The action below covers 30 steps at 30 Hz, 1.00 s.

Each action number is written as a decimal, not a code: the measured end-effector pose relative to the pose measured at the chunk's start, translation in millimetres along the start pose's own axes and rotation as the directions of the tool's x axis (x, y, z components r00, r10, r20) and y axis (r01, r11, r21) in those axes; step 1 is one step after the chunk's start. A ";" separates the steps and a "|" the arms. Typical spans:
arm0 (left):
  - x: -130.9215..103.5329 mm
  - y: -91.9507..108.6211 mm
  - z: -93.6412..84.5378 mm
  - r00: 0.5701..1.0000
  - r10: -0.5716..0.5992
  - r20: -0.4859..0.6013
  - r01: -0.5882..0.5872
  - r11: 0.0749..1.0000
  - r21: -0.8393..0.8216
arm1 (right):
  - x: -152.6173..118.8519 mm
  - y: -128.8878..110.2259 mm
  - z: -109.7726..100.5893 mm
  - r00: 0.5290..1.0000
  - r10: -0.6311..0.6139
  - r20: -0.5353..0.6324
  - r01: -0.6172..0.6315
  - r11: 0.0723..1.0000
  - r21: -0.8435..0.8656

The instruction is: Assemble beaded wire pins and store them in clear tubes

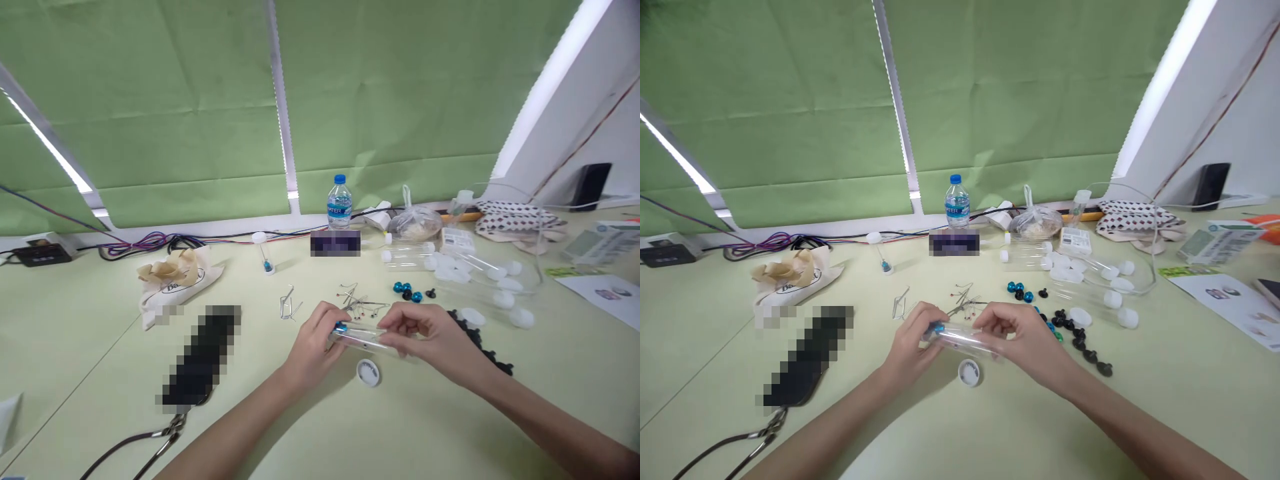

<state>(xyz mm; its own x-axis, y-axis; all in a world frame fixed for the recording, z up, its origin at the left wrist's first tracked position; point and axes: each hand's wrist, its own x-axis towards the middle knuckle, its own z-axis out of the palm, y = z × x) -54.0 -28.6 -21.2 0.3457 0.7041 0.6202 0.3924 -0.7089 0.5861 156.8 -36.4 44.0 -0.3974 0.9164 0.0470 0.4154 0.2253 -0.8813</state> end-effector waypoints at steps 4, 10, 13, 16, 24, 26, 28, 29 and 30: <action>7.0 0.6 -7.2 0.976 -0.218 0.020 0.219 0.971 -0.095 | 0.8 2.4 -24.4 1.000 0.013 0.020 -0.013 1.000 0.027; 15.8 -4.3 -13.8 0.853 -0.522 -0.032 0.447 0.759 -0.473 | 0.7 32.9 -118.9 0.935 0.065 -0.349 -0.272 0.763 -0.587; 15.4 -1.6 -10.2 0.837 -0.542 0.079 0.438 0.577 -0.689 | 3.9 56.3 -154.5 0.923 0.091 -0.373 -0.336 0.660 -0.672; 12.7 2.6 -4.5 0.823 -0.537 0.183 0.471 0.465 -0.750 | 12.3 79.3 -169.0 0.923 0.121 -0.364 -0.367 0.560 -0.743; 12.6 9.6 -0.4 0.799 -0.549 0.248 0.521 0.423 -0.741 | 34.2 113.3 -167.2 0.927 0.190 -0.324 -0.375 0.472 -0.798; 13.4 10.1 -1.0 0.798 -0.547 0.252 0.519 0.411 -0.749 | 34.0 107.6 -165.7 0.934 0.147 -0.327 -0.355 0.509 -0.784; 13.5 9.9 -1.4 0.797 -0.546 0.257 0.522 0.409 -0.749 | 33.0 94.8 -162.6 0.935 0.076 -0.346 -0.326 0.565 -0.758; 13.3 9.6 -1.4 0.797 -0.544 0.262 0.526 0.412 -0.744 | 32.7 86.0 -159.6 0.934 0.034 -0.357 -0.305 0.599 -0.740; 13.0 9.1 -1.3 0.798 -0.541 0.267 0.531 0.420 -0.736 | 32.5 75.9 -155.2 0.932 -0.009 -0.363 -0.275 0.638 -0.720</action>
<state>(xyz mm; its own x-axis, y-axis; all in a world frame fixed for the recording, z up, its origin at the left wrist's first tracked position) -47.0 -26.0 -7.1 0.2908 0.9560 0.0385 -0.2792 0.0463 0.9591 302.4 61.8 51.6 -0.0769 0.9720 0.2220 0.9629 0.1302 -0.2366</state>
